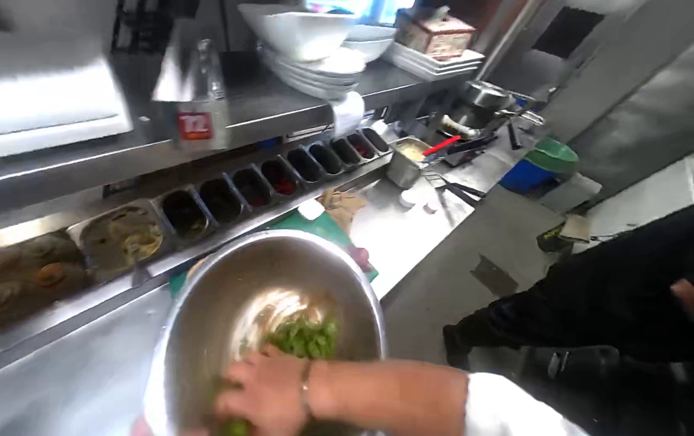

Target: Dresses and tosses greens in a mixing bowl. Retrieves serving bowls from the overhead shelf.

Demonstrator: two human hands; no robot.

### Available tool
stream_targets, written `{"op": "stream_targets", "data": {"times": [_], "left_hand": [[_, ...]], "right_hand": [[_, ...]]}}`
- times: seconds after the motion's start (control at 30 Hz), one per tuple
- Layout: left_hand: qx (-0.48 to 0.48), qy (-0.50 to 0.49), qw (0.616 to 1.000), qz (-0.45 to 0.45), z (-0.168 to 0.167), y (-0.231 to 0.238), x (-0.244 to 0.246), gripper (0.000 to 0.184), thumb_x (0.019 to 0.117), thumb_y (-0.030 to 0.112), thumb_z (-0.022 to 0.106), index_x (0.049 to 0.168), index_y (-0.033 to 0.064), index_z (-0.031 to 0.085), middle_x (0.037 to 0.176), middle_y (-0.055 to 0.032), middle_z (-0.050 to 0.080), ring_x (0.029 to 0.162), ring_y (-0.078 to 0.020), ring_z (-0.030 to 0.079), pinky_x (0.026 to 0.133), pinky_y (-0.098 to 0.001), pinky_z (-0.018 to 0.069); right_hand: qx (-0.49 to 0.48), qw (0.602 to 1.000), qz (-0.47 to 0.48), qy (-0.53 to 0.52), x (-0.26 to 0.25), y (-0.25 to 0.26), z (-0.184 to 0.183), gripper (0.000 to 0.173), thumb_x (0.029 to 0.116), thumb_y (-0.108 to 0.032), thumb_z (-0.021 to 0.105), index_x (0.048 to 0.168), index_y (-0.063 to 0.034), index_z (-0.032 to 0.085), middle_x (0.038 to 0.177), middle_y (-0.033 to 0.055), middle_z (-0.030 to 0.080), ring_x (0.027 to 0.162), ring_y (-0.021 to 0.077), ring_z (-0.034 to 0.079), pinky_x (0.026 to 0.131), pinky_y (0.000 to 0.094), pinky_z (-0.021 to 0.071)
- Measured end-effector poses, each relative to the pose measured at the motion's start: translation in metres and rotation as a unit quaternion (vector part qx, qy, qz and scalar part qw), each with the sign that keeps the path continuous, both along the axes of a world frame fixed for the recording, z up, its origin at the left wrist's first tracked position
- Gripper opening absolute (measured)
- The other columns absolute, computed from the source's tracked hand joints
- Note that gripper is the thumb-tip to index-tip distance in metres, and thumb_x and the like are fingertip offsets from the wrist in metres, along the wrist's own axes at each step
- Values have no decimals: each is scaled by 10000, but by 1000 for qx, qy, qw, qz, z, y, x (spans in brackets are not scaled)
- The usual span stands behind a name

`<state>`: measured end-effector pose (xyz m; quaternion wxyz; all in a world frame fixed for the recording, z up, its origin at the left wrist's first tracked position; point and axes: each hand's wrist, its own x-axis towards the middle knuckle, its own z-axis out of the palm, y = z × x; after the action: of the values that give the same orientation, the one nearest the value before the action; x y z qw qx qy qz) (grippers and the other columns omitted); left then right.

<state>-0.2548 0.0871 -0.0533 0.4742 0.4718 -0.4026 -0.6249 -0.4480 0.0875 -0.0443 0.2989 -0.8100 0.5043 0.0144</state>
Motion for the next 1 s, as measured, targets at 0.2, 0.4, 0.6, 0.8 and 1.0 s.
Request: {"op": "stream_targets", "data": {"times": [0.2,0.4,0.6,0.8,1.0], "left_hand": [[139,-11,988,-63,18,52,-155,843,718,-206,526,1507,31,345,1247,-173,603,964,-188,685,740,-388,616],[118,28,990,-66,21,43,-294,804,714,-233,562,1463,36,449,1281,-224,627,1025,-310,705,744,-472,639],[117,55,991,-31,-13,15,-400,792,710,-236,569,1451,32,485,1289,-216,624,1053,-292,691,780,-453,629],[137,44,990,1,-52,-18,-450,819,716,-229,592,1479,25,439,1331,-211,604,1115,-272,670,846,-434,619],[132,-19,991,-17,-57,-27,-456,797,739,-158,608,1492,24,418,1374,-179,587,1171,-232,651,910,-402,607]], "right_hand": [[55,958,-202,195,-224,78,56,440,924,-222,711,1350,-134,640,1445,187,539,1343,463,473,974,677,476],[102,967,-215,91,-314,98,19,585,773,32,751,1314,-174,669,1479,215,487,1227,479,568,909,689,526],[-72,894,-442,-15,-409,61,26,404,921,-106,726,1310,-43,638,1425,219,531,1224,367,602,1003,546,531],[-3,903,-429,23,-504,8,-13,347,966,-243,683,1292,-127,694,1441,140,573,1279,331,587,1057,553,501],[63,962,-264,8,-445,-58,-74,890,857,-438,777,1585,-130,369,1531,214,454,1373,411,485,1104,610,433]]}}
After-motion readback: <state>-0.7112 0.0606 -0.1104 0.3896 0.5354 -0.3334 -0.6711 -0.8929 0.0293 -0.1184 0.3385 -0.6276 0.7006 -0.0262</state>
